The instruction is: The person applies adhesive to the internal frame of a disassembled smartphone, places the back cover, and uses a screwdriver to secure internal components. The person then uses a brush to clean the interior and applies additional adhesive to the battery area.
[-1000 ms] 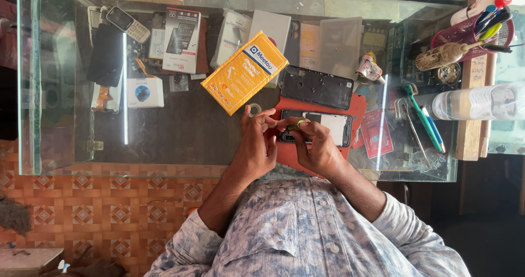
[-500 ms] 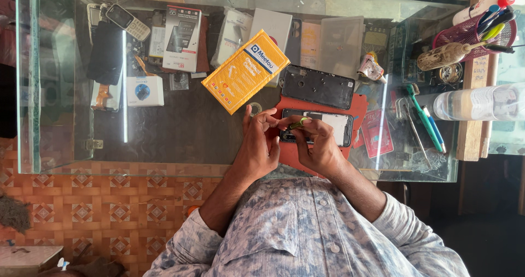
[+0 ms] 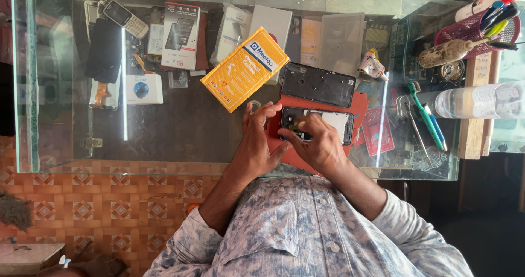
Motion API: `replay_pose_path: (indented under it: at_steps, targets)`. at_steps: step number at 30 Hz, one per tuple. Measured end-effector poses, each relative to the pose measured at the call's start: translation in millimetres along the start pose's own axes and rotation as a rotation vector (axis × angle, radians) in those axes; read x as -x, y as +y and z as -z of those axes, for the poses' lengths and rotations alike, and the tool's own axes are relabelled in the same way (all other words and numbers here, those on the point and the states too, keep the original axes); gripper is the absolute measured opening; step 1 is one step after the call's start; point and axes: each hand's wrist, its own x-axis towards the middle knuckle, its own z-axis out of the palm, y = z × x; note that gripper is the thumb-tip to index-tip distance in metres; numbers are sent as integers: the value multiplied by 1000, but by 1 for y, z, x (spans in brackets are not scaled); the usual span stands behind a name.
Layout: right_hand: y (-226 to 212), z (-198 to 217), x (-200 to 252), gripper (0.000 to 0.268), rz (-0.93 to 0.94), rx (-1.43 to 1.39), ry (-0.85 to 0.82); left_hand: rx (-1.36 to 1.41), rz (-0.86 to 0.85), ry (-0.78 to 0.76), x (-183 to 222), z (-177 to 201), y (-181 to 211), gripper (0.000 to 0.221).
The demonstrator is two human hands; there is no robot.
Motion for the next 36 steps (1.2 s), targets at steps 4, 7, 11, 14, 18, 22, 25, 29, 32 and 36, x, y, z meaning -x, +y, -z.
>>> replay_pose_path:
  at_steps: [4, 7, 11, 14, 18, 22, 25, 29, 32, 36]
  targets:
    - [5, 5, -12, 34, 288, -418, 23, -35, -8, 18, -3, -3, 0, 87]
    - [0, -3, -10, 37, 165, -267, 70, -82, -10, 12, 0, -7, -4, 83]
    - [-2, 6, -17, 35, 318, -446, 56, -99, -9, 27, 2, -12, -9, 83]
    - [-6, 2, -17, 33, 243, -333, 47, -75, -26, 17, 1, -11, -11, 85]
    - [0, 4, -20, 36, 429, -359, 151, -110, -3, -14, 0, -9, -9, 84]
    - [5, -3, -8, 29, 154, -391, 59, -54, 5, -4, 1, -10, -10, 84]
    - [3, -4, -11, 41, 223, -288, 120, -91, 8, -13, 2, -11, -11, 82]
    - [-1, 3, -13, 31, 284, -355, 58, -57, -7, -4, 2, -13, -13, 82]
    - [-1, -1, -10, 35, 225, -245, 68, -82, 3, -7, 1, -12, -12, 80]
    - [5, 4, -9, 32, 304, -539, 0, -69, -15, 10, -1, -12, -10, 79]
